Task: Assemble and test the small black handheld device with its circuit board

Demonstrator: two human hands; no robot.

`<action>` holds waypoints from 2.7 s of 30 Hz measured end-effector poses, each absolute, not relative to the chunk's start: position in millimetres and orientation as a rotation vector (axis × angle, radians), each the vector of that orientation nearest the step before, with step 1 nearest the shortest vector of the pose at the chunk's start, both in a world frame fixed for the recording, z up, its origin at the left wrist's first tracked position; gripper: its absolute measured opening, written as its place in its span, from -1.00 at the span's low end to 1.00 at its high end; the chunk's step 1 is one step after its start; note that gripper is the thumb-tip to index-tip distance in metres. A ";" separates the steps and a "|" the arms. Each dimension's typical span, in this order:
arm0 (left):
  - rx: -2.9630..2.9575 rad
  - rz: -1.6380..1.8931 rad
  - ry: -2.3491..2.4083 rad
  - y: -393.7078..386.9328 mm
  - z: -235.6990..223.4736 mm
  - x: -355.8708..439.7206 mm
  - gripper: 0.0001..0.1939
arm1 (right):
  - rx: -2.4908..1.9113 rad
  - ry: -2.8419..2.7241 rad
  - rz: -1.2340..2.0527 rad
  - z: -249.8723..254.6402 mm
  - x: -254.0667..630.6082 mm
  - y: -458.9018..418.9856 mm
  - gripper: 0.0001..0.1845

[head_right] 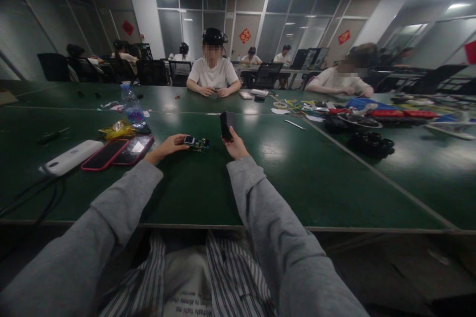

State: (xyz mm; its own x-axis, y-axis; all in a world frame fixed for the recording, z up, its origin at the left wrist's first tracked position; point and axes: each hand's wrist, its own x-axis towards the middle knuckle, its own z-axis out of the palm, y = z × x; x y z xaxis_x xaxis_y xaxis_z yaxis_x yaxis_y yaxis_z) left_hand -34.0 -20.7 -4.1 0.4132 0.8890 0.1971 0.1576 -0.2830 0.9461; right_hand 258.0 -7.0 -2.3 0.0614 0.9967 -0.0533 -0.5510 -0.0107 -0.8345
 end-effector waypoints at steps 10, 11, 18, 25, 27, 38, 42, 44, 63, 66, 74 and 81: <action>1.710 0.986 0.900 -19.3 -5.2 -33.2 -0.44 | -0.809 -0.628 1.445 2.3 252.9 -10.3 -0.82; 1.710 0.990 0.898 -18.7 -5.6 -33.0 -0.44 | -0.805 -0.627 1.446 3.3 252.7 -10.8 -0.84; 1.722 1.001 0.880 -17.2 -7.7 -30.6 -0.44 | -0.772 -0.710 1.459 11.8 250.2 -15.1 -0.86; 1.731 0.999 0.871 -15.9 -9.0 -31.8 -0.40 | -0.820 -0.991 1.348 11.0 232.5 -21.2 -0.74; 1.726 1.003 0.876 -14.5 -10.0 -32.7 -0.38 | -0.828 -1.071 1.284 10.7 228.6 -23.4 -0.60; 1.685 1.031 0.902 -14.3 -10.5 -33.2 -0.36 | -0.762 -1.777 0.945 8.0 222.2 -28.9 -0.35; 1.695 1.004 0.893 -14.0 -10.4 -33.4 -0.30 | -0.741 -1.913 0.943 2.5 227.4 -25.0 -0.35; 1.709 0.996 0.889 -13.4 -11.0 -33.4 -0.22 | -0.758 -1.966 0.928 -1.7 228.5 -23.3 -0.36; 1.860 0.936 1.050 -29.9 0.4 -27.5 -0.11 | -0.715 -2.088 0.886 -1.4 225.8 -30.2 -0.34; 1.852 0.912 1.084 -35.1 6.1 -25.3 -0.12 | -0.709 -2.053 0.962 -2.4 225.2 -29.9 -0.34; 1.769 0.935 1.169 -31.3 5.5 -18.2 -0.41 | -0.671 -2.001 1.048 -1.9 220.6 -31.1 -0.35; 1.782 1.011 1.185 -35.1 4.8 -12.0 -0.48 | -0.696 -1.976 1.070 -1.2 219.8 -34.1 -0.37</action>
